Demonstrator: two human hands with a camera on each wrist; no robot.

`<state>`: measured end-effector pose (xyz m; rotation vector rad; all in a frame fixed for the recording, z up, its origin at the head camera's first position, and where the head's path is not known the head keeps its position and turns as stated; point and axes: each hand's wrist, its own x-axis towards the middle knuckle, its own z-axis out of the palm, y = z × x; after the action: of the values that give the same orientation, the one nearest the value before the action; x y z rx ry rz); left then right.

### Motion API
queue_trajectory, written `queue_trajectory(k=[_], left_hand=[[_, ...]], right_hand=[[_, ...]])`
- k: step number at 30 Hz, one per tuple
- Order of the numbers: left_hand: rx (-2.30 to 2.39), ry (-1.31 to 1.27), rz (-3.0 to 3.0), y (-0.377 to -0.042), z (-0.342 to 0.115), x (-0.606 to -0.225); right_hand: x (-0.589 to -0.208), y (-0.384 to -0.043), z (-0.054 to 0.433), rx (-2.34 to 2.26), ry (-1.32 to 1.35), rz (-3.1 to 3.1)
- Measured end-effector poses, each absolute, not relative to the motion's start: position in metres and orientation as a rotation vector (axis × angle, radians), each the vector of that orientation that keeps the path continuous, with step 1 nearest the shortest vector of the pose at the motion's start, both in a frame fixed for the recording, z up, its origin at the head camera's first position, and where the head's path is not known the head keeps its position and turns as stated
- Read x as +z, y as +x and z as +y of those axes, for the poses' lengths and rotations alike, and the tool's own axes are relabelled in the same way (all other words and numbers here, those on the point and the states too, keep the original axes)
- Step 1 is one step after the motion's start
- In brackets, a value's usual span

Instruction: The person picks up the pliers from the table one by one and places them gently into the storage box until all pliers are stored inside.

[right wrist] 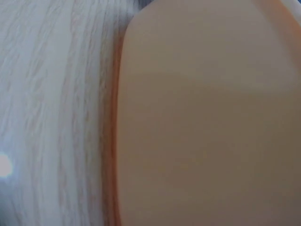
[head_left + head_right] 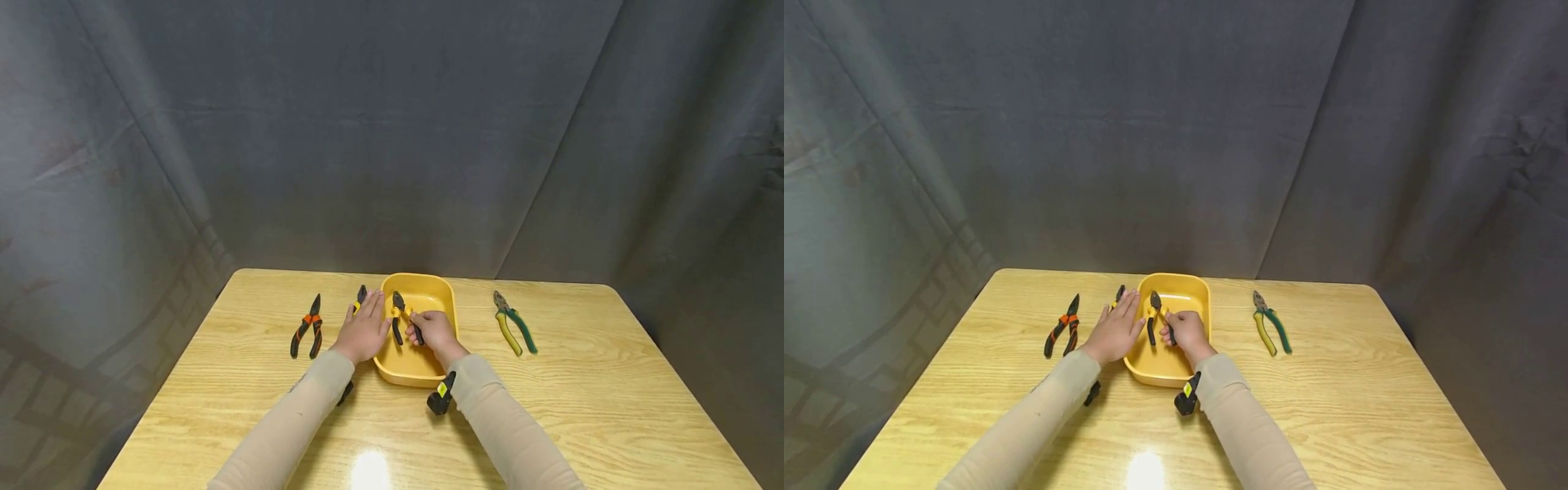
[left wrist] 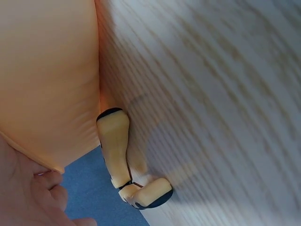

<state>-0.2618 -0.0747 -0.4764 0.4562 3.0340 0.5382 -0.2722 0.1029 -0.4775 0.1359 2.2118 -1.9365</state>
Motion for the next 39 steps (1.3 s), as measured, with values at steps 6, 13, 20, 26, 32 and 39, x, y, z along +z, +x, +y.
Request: queue_trajectory(k=[6,13,20,26,32,39], left_hand=[[0.565,0.461,3.037,-0.263,-0.075,-0.478],[0.580,0.463,3.037,-0.262,-0.074,-0.476],[0.613,0.451,3.004,-0.257,-0.074,-0.472],[0.622,0.459,3.018,-0.257,-0.075,-0.473],[0.627,0.456,3.019,-0.258,-0.076,-0.476],[0.642,0.466,3.033,-0.260,-0.075,-0.479]], right_hand=[[-0.477,-0.271,0.101,-1.890,0.110,2.231],[-0.479,-0.271,0.101,-1.846,0.103,2.264],[-0.484,-0.270,0.100,-1.780,0.093,2.296],[-0.487,-0.271,0.099,-1.763,0.073,2.306],[-0.489,-0.271,0.098,-1.722,0.071,2.313],[-0.488,-0.270,0.097,-1.713,0.051,2.311]])
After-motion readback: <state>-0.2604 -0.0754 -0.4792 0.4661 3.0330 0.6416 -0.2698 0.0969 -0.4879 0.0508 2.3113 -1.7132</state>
